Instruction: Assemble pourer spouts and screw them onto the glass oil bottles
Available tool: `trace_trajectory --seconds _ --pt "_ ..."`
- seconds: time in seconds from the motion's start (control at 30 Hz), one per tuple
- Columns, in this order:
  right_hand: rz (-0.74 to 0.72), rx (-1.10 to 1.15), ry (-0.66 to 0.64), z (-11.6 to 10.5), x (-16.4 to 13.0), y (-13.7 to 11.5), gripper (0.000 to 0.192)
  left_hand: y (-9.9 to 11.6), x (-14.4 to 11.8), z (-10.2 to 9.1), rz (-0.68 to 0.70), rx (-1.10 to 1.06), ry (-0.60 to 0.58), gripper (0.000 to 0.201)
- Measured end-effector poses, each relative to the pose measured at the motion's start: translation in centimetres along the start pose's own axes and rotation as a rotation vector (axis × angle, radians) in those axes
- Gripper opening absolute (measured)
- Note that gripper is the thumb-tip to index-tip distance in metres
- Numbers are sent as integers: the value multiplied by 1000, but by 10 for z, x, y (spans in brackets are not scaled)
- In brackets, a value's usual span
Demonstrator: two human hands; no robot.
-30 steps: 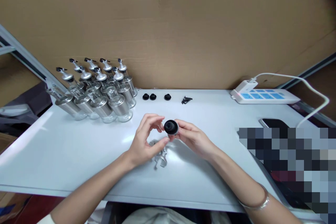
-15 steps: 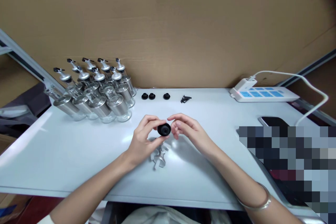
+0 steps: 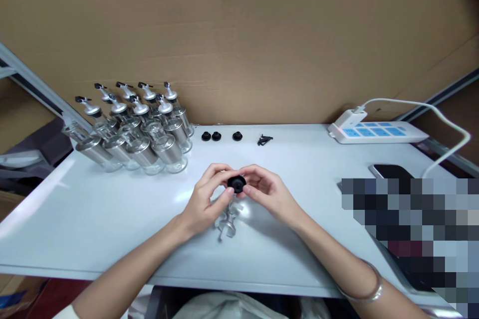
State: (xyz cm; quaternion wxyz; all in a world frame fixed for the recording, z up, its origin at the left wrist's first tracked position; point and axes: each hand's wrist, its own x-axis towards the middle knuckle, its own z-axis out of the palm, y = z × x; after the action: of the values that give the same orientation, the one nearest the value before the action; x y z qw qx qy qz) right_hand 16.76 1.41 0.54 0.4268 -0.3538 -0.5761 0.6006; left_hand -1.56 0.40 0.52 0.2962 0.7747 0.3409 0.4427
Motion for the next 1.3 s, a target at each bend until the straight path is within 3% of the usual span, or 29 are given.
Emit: trace_trajectory --seconds 0.33,0.63,0.97,1.3 --pt "-40 -60 52 2 0 -3 24 0 2 4 -185 -141 97 23" --pt "-41 -143 58 1 1 -2 26 2 3 5 -436 -411 18 31" --pt "-55 -207 75 2 0 -2 21 2 4 4 -412 -419 -7 24" --pt "-71 -280 27 5 -3 -4 19 6 5 2 -399 -284 -65 15"
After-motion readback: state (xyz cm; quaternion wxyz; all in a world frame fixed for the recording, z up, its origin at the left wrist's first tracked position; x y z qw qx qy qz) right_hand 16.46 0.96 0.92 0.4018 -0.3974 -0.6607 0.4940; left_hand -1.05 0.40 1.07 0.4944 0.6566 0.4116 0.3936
